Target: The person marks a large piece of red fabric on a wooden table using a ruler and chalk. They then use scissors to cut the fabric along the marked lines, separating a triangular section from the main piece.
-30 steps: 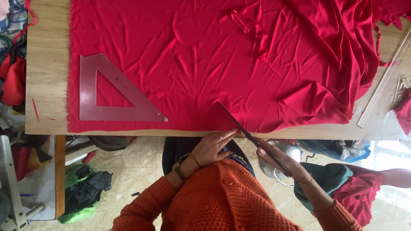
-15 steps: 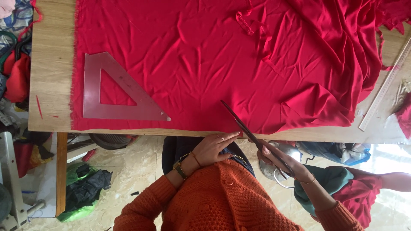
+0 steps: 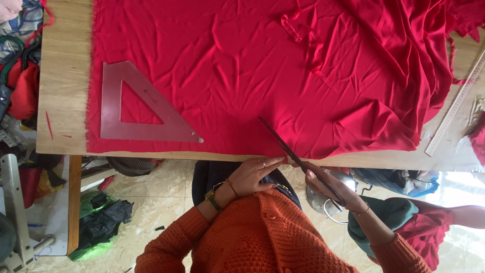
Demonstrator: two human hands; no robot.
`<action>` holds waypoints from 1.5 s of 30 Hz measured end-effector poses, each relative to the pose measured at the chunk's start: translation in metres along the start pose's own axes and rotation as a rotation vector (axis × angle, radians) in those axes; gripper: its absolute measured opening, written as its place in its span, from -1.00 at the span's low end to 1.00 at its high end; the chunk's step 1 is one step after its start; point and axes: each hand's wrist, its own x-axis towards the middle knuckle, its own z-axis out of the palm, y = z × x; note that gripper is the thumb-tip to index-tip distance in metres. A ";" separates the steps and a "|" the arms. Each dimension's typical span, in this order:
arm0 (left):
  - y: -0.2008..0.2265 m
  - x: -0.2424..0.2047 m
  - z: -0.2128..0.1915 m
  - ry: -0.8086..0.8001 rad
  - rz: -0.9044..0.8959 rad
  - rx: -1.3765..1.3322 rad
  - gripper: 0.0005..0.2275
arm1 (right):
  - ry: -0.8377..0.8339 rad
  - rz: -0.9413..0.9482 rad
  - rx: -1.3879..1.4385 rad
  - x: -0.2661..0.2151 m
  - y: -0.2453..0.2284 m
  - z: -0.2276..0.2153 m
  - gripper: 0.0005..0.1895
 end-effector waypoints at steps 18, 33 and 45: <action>-0.006 -0.005 0.010 0.032 0.051 0.012 -0.38 | 0.065 -0.042 -0.004 0.011 0.035 -0.006 -0.60; -0.008 -0.007 0.015 0.041 0.041 -0.008 -0.33 | 0.069 -0.080 0.072 0.038 0.015 -0.001 -0.55; 0.005 -0.005 -0.005 0.092 0.028 -0.067 -0.56 | 0.049 -0.124 0.116 0.024 0.021 -0.022 -0.49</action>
